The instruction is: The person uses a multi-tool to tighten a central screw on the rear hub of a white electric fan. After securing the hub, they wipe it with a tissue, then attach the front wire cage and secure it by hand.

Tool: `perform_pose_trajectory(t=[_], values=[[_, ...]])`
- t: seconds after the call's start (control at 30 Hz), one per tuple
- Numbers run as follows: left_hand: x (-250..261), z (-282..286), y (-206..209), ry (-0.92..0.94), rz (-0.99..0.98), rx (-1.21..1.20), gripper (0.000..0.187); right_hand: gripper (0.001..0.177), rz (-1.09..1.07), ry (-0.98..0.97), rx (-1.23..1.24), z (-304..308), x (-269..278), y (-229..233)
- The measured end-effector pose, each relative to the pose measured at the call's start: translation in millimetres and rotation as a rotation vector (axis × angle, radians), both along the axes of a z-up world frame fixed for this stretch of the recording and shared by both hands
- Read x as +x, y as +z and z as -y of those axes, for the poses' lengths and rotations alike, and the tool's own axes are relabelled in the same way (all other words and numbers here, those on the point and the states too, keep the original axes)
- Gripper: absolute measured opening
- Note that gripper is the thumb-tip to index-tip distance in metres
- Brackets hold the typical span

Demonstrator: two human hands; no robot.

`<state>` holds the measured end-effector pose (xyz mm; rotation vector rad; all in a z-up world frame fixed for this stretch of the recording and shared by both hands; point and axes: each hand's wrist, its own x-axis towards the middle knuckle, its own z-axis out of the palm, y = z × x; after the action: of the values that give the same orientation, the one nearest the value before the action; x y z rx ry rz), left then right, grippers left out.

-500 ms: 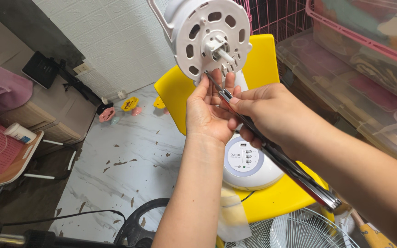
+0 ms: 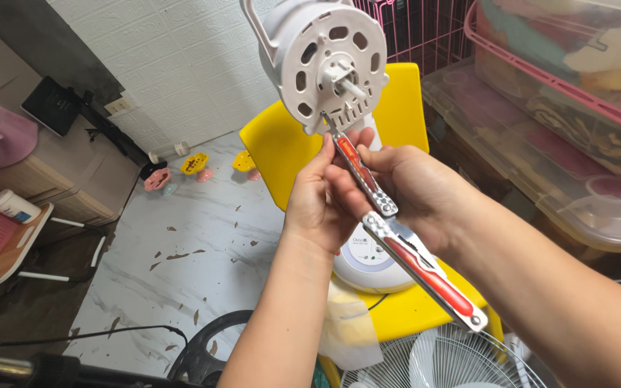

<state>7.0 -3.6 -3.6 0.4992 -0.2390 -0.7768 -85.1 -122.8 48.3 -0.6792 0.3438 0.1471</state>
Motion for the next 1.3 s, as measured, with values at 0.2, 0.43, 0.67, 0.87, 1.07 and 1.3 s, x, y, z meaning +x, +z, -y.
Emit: perform_pose_trajectory(t=[0.2, 0.43, 0.67, 0.87, 1.07, 1.3], values=[[0.2, 5.5, -3.3, -0.18, -0.015, -0.096, 0.04, 0.047, 0.066, 0.191, -0.3, 0.9, -27.1, 6.6], [-7.4, 18.7, -1.1, 0.174, -0.078, 0.07, 0.04, 0.069, 0.15, 0.094, -1.457, 3.1, -101.7, -13.2], [-11.1, 32.2, 8.7, 0.226, -0.108, 0.078, 0.039, 0.024, 0.371, -0.19, -1.682, 3.3, -117.6, -9.8], [-40.0, 25.0, 4.3, 0.093, 0.069, 0.007, 0.046, 0.028, 0.147, -0.044, -0.679, 9.2, -98.9, -3.8], [-39.2, 23.1, -0.9, 0.021, 0.07, -0.135, 0.035, 0.037, -0.104, 0.014, -0.243, 13.3, -103.8, 11.5], [-30.9, 28.0, -3.7, 0.199, -0.012, 0.068, 0.028, 0.046, 0.228, 0.024, -1.892, 4.7, -128.5, 11.4]])
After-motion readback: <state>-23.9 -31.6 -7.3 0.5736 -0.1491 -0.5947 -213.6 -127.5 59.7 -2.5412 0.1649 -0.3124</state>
